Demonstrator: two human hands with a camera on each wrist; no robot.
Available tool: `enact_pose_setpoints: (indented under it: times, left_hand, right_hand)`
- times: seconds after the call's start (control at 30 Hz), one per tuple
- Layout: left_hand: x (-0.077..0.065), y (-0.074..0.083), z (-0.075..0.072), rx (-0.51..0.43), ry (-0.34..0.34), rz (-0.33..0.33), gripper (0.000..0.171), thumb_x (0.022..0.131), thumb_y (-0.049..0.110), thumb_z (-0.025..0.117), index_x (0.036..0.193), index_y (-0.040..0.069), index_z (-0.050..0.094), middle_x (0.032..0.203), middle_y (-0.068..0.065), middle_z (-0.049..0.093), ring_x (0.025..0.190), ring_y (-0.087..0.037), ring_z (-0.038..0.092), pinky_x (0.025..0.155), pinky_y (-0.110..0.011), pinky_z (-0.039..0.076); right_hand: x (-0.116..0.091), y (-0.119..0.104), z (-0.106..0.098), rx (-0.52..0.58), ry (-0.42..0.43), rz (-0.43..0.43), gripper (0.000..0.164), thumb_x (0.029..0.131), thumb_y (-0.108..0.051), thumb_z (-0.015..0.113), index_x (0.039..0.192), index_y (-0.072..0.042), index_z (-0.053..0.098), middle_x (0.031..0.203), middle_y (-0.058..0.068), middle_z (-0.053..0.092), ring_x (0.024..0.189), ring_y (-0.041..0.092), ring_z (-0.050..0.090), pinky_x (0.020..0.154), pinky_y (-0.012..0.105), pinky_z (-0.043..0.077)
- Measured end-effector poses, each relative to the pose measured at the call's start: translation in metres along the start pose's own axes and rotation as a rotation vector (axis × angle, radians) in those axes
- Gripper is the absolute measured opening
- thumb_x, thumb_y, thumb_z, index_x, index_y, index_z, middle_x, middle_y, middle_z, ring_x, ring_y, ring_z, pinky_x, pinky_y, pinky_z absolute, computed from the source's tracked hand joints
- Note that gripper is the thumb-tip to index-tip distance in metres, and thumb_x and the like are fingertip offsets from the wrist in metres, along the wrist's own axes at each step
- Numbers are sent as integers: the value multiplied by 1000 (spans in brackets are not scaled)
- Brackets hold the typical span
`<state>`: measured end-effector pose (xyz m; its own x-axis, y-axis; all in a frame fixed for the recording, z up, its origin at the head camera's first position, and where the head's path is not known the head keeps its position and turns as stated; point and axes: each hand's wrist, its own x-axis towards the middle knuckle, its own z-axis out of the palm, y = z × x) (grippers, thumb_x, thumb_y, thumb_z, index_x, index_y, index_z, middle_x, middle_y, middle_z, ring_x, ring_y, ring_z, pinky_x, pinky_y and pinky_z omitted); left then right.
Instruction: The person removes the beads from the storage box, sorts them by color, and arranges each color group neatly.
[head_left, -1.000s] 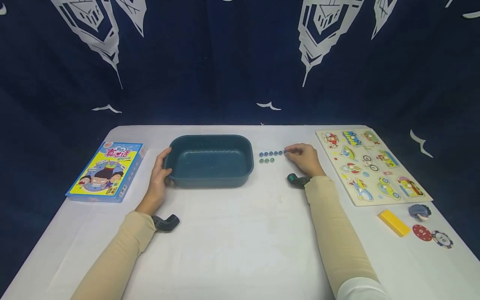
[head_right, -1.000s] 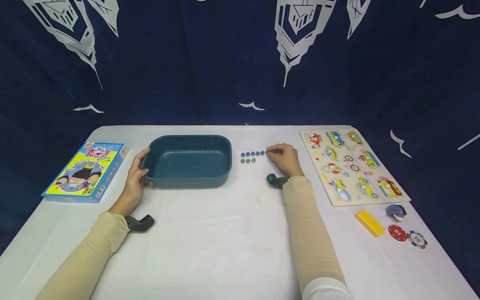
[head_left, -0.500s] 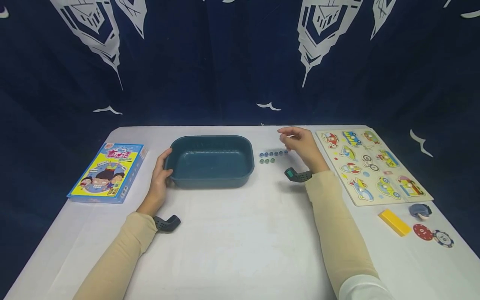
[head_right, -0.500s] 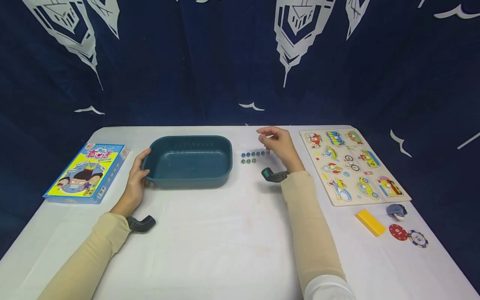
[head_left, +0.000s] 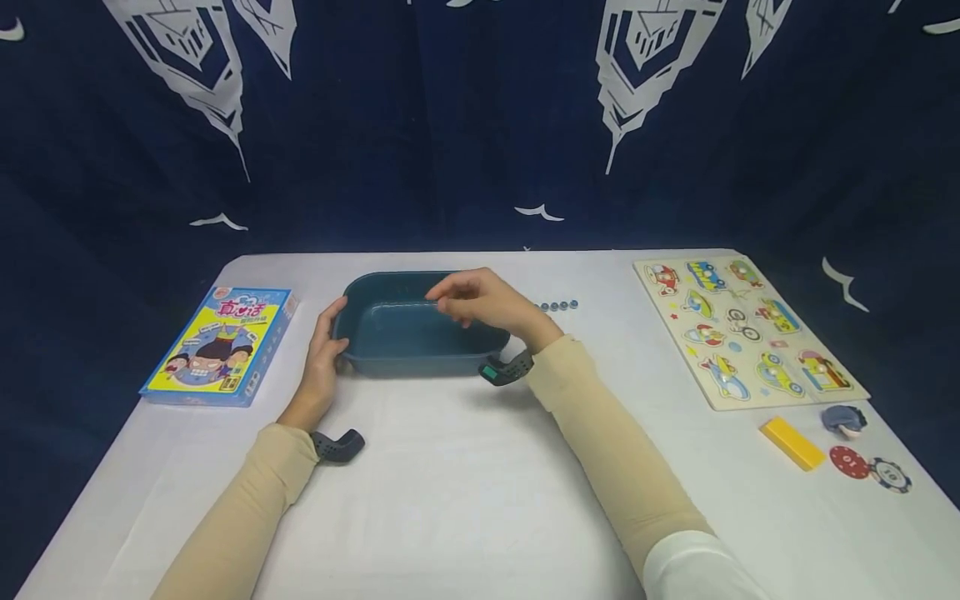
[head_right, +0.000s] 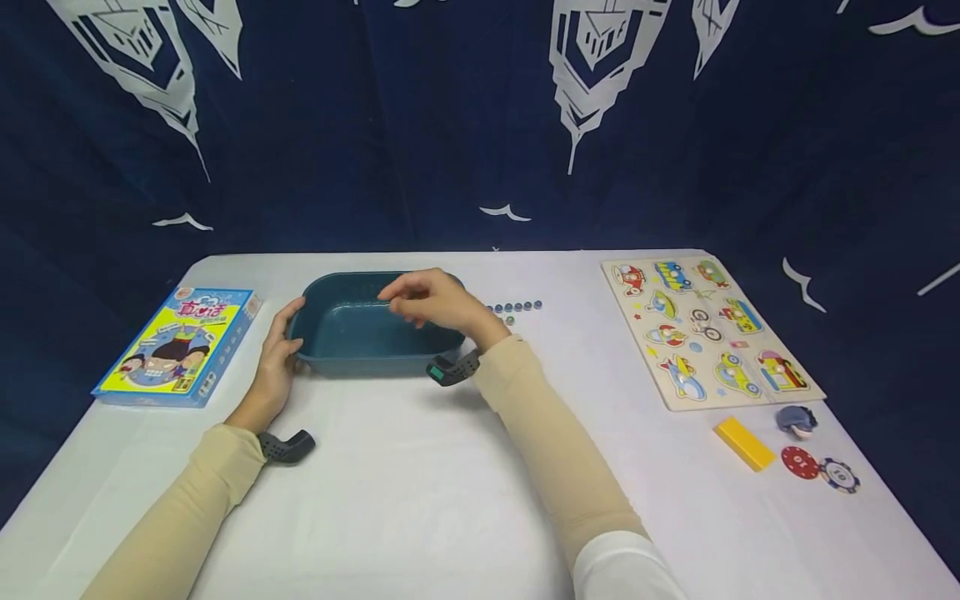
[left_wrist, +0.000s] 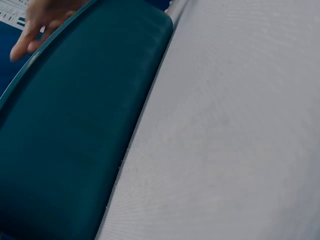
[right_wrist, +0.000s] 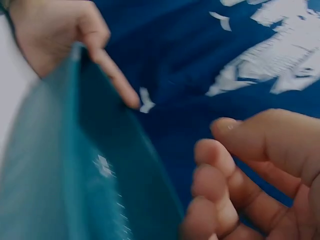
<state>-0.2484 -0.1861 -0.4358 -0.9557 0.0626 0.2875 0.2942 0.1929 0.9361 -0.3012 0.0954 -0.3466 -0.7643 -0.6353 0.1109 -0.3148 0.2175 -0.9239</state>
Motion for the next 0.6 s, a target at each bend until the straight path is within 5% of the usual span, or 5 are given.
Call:
enact_pose_setpoints:
  times: [0.3, 0.6]
  left_hand:
    - [2, 2, -1, 7, -10, -22, 70, 87, 7, 32, 156, 7, 22, 166, -9, 14, 153, -23, 2, 121, -49, -2]
    - [2, 0, -1, 10, 2, 2, 72, 84, 7, 33, 155, 5, 23, 165, -13, 15, 153, -26, 4, 122, -48, -1]
  right_hand:
    - [51, -1, 54, -158, -268, 74, 23, 95, -6, 62, 116, -2, 71, 94, 5, 69, 73, 13, 58, 64, 24, 50]
    - [79, -2, 83, -357, -469, 150, 30, 97, -4, 54, 123, -4, 69, 126, 8, 68, 123, 20, 58, 104, 29, 44]
